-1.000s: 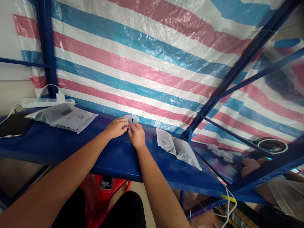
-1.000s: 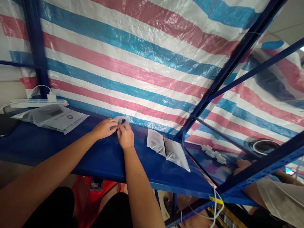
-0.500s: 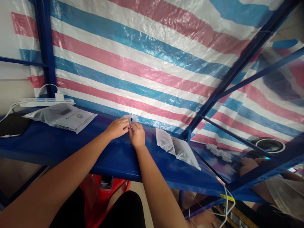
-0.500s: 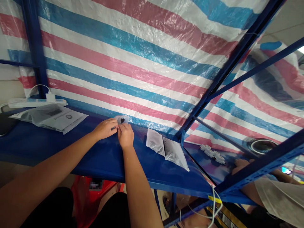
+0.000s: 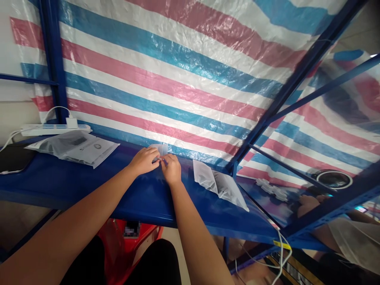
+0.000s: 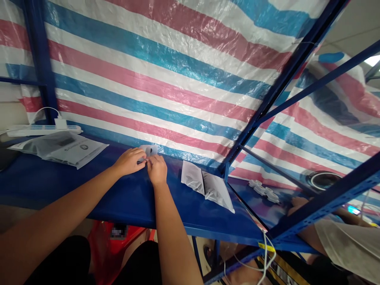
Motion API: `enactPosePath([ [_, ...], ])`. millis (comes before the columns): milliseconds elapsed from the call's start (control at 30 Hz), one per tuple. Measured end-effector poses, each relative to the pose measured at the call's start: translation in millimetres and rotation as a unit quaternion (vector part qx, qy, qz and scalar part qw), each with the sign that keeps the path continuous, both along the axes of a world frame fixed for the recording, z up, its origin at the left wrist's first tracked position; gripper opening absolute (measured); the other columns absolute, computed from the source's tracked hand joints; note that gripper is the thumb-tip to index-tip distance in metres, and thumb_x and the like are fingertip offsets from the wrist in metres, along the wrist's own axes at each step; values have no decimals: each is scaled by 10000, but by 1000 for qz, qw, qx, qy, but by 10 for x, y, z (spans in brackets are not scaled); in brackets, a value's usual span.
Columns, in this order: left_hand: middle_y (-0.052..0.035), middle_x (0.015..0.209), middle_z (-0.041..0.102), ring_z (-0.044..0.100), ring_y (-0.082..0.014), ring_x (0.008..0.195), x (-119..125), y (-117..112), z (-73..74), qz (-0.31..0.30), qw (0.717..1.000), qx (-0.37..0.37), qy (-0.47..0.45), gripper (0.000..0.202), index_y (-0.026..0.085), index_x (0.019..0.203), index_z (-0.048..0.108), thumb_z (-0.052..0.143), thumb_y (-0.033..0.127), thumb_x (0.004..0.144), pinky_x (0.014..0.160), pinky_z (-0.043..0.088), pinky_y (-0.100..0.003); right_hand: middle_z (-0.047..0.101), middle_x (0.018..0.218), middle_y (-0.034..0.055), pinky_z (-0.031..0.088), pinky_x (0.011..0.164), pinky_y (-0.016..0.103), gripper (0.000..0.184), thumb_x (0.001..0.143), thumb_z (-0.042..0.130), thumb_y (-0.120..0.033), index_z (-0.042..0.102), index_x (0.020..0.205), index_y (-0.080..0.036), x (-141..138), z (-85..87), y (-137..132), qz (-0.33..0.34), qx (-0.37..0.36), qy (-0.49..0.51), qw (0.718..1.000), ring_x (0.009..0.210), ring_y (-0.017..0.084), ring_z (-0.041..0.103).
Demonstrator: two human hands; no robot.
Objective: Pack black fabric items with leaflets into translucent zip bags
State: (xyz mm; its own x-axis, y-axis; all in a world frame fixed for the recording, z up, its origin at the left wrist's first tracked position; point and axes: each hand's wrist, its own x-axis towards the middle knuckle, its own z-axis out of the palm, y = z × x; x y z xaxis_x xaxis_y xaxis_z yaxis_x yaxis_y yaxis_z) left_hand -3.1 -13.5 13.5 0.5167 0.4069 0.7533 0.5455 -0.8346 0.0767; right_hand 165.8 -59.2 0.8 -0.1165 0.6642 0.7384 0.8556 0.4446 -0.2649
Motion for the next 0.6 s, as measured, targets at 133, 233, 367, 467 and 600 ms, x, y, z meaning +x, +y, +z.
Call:
enactPosePath([
  [133,-35,846,641,616,-219,876,8,15,-6,-12,1000,1,8,114,226,783,540,520,151,865,807,466,-359,700,1047,68,483,906,343,209,974,532,-236,734,1027,-240,0,-4,2,-3,-3,-7,1000,1003,240,591],
  [233,-35,815,628,609,-212,833,23,-4,11,-13,1000,2,3,132,225,750,528,520,146,856,787,471,-349,695,1047,71,469,898,342,203,971,530,-223,729,1015,-232,9,5,-5,-3,2,-17,1000,999,241,579],
  [367,-37,809,625,602,-209,819,59,-55,34,-25,1000,11,-3,114,221,757,549,533,148,843,792,477,-347,685,1023,74,442,872,338,189,951,535,-169,715,978,-220,50,22,-11,-38,11,-42,998,972,243,557],
  [467,-30,792,622,599,-200,816,99,-93,48,-45,998,31,-9,136,220,755,557,512,134,850,822,481,-346,680,988,79,423,869,340,196,960,521,-164,712,956,-208,91,25,-3,-87,13,-60,994,940,242,538],
  [600,-21,771,619,600,-200,809,131,-146,71,-51,997,56,-15,140,217,732,535,524,120,832,830,478,-356,673,957,80,407,860,333,206,968,512,-161,713,947,-200,127,16,17,-130,11,-81,988,926,238,528],
])
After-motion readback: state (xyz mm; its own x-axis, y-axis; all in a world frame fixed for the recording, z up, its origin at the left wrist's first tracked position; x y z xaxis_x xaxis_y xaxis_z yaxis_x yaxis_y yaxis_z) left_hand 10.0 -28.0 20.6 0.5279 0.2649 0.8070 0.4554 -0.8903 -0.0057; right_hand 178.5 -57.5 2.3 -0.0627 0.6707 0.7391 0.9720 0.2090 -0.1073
